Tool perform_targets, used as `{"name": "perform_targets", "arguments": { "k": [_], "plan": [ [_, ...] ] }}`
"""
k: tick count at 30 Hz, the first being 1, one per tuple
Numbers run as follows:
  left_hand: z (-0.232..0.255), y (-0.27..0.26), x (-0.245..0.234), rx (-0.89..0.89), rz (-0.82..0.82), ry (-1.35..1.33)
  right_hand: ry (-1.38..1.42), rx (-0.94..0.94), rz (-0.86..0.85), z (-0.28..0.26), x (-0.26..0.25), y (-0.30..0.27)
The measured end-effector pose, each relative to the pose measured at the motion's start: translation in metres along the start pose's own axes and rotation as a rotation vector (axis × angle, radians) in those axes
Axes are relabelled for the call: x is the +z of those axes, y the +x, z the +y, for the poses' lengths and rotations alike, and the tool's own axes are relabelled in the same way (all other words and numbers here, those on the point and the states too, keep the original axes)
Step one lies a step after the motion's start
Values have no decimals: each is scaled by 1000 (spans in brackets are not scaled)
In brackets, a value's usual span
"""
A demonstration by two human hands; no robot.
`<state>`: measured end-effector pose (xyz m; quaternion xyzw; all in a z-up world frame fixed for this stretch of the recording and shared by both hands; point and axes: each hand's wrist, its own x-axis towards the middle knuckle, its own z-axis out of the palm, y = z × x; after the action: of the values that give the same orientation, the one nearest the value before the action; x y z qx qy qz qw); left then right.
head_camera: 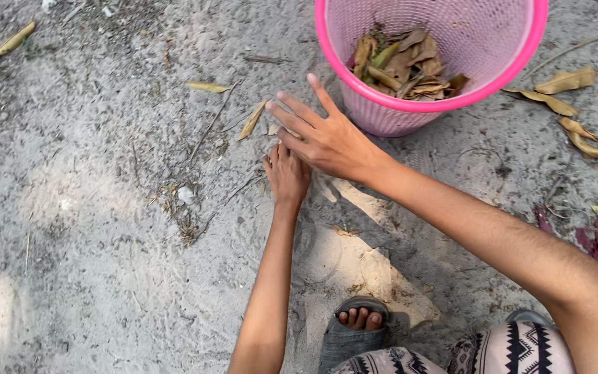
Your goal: The person picks up dry leaves and small pieces of debris from the ground by hand and places them into a pink plastic basket.
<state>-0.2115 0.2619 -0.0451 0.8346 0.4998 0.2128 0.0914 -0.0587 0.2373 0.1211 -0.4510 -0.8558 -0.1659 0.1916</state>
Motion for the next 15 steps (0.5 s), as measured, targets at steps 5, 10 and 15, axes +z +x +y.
{"name": "perform_targets", "arguments": {
  "k": [5,10,15],
  "plan": [
    [-39,-1,29,-7,-14,164,-18,13,-288,-4,28,-10],
    [-40,0,21,-106,-44,163,36,111,-392,-2,40,-33],
    [-12,41,-37,-284,322,-173,136,217,-762,-4,47,-60]
  ]
}}
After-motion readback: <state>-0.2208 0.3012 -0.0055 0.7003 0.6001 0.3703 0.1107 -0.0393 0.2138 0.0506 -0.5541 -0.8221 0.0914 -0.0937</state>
